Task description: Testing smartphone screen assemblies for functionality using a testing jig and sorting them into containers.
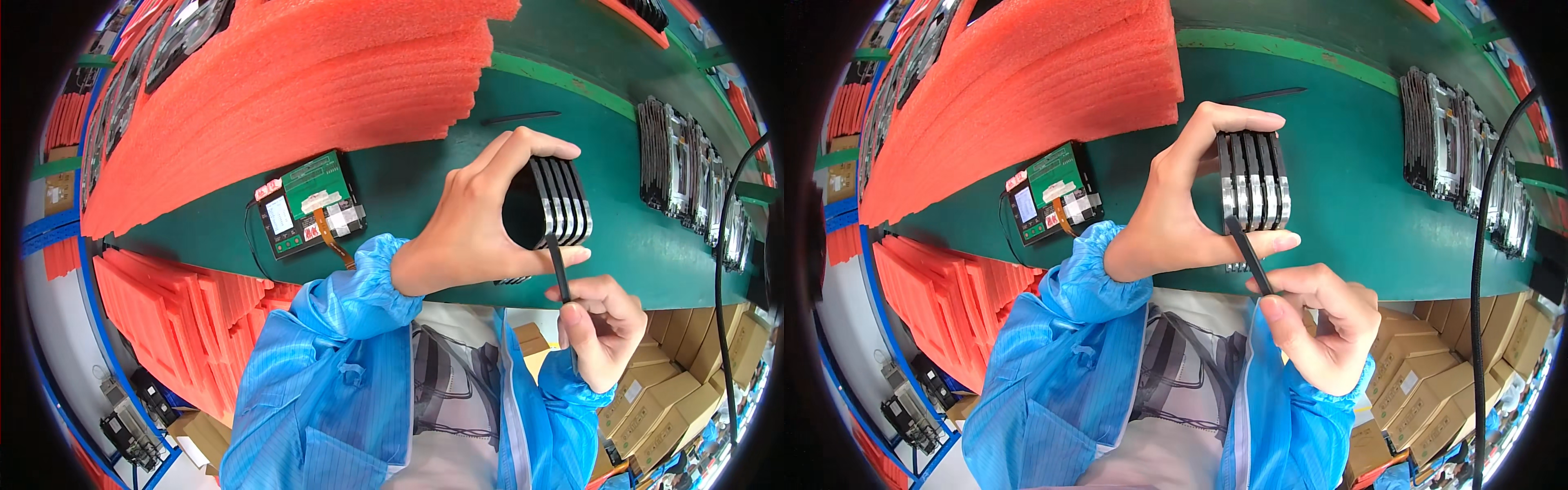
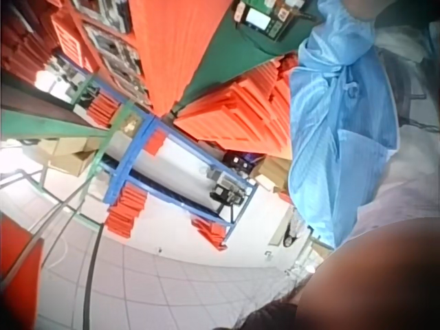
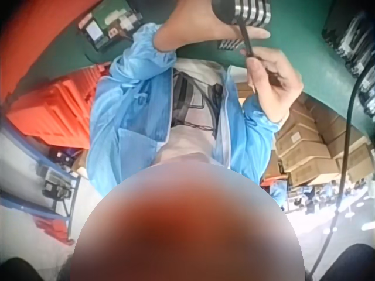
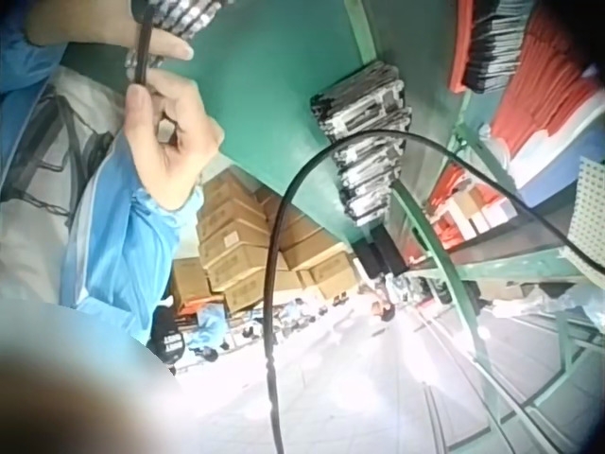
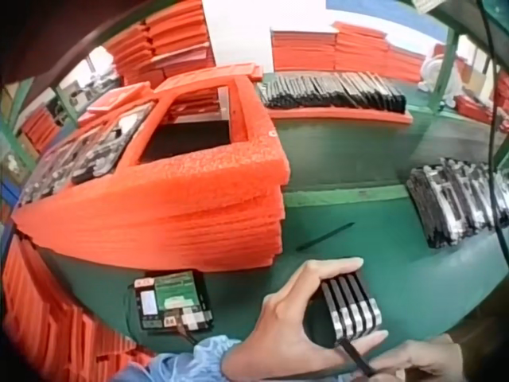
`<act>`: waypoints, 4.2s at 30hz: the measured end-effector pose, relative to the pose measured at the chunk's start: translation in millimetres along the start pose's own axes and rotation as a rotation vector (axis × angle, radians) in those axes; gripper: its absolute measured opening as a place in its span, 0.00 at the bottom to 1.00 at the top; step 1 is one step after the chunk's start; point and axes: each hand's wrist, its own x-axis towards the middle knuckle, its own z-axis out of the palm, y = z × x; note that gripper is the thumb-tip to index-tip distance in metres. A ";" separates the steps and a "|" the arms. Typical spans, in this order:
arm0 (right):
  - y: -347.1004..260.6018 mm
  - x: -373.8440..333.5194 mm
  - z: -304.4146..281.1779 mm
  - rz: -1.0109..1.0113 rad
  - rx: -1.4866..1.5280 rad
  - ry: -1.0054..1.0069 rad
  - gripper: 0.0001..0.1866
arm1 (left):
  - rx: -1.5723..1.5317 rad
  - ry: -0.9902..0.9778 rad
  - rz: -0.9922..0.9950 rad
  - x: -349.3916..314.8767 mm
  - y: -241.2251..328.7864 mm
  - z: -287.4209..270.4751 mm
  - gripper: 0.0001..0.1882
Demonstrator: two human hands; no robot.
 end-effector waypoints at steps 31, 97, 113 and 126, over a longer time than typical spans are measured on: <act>64.5 5.1 40.3 0.214 0.133 0.030 0.42 | -0.246 -0.091 -0.379 -4.1 -50.9 2.3 0.16; 82.2 -7.4 20.9 0.161 0.227 0.288 0.15 | -0.412 -0.083 -0.295 2.0 -69.5 13.5 0.10; 89.4 9.2 11.2 0.052 0.200 0.377 0.18 | 0.160 0.137 -0.118 8.7 -68.6 44.2 0.12; 106.3 3.5 10.3 0.155 -0.098 0.448 0.13 | 0.480 0.199 0.024 7.6 -77.0 55.4 0.13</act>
